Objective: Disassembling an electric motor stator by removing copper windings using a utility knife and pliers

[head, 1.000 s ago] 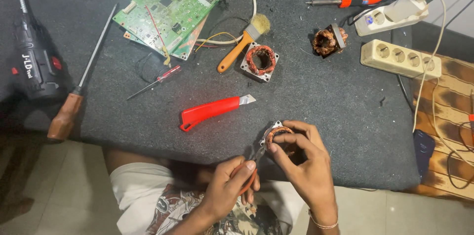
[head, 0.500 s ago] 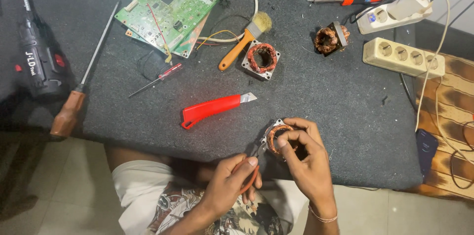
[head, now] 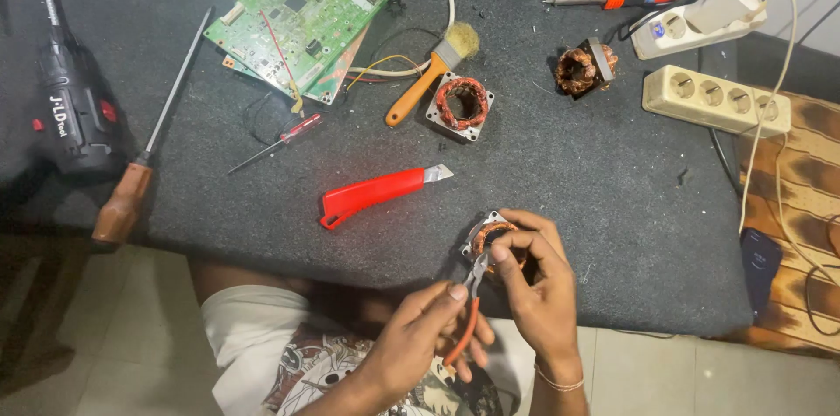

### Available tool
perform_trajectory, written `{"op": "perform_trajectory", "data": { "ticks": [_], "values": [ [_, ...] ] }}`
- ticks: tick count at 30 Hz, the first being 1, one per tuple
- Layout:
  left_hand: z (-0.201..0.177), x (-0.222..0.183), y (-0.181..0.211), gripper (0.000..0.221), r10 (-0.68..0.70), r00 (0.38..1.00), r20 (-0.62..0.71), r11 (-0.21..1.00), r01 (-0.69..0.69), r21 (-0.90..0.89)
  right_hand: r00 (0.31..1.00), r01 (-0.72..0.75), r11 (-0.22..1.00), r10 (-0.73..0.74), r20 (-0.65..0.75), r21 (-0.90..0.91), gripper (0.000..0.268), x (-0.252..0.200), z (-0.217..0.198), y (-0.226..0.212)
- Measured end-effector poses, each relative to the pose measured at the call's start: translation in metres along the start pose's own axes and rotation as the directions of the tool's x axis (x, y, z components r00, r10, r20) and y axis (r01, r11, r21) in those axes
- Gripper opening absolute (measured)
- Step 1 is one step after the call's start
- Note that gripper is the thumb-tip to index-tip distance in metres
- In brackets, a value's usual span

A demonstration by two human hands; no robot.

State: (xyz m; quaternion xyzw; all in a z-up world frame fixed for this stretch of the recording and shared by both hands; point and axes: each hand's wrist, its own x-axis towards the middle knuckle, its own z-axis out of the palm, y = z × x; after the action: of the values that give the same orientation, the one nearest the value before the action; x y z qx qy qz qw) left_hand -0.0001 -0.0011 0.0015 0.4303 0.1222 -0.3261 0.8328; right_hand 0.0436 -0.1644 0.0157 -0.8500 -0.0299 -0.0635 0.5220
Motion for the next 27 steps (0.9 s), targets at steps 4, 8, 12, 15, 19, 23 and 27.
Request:
{"op": "perform_trajectory", "data": {
  "ticks": [4, 8, 12, 15, 19, 23, 27],
  "values": [
    [0.001, 0.009, -0.01, 0.043, -0.007, 1.0, -0.009, 1.0, 0.007, 0.012, 0.997, -0.039, 0.995, 0.045, -0.062, 0.09, 0.013, -0.004, 0.005, 0.003],
    [0.003, 0.02, -0.025, 0.04, -0.005, 1.0, -0.02, 0.998, 0.003, -0.06, 0.988, 0.029, 0.999, -0.035, -0.151, -0.042, 0.014, -0.007, 0.008, -0.003],
    [0.006, 0.032, -0.041, 0.039, 0.028, 1.0, -0.013, 0.985, -0.03, -0.17, 0.961, 0.175, 0.933, -0.231, -0.152, -0.313, 0.008, -0.008, 0.005, -0.009],
    [0.006, 0.03, -0.038, 0.036, 0.031, 0.997, -0.071, 0.997, -0.036, -0.074, 0.932, 0.273, 0.839, -0.352, -0.089, -0.471, 0.003, -0.006, 0.009, -0.015],
    [-0.006, 0.028, -0.036, 0.038, 0.049, 0.995, -0.089, 0.989, -0.06, -0.133, 0.9, 0.35, 0.788, -0.433, -0.053, -0.507, 0.005, -0.003, 0.017, -0.024],
    [-0.008, 0.016, -0.018, 0.034, -0.014, 0.999, -0.052, 0.999, 0.012, -0.035, 0.923, 0.309, 0.887, -0.366, -0.115, -0.343, 0.005, -0.006, 0.021, -0.02],
    [-0.007, 0.009, 0.006, 0.037, -0.081, 0.997, -0.012, 0.987, 0.082, 0.139, 0.919, 0.218, 0.948, -0.28, -0.279, -0.232, 0.009, -0.013, 0.026, -0.006]
  ]
}}
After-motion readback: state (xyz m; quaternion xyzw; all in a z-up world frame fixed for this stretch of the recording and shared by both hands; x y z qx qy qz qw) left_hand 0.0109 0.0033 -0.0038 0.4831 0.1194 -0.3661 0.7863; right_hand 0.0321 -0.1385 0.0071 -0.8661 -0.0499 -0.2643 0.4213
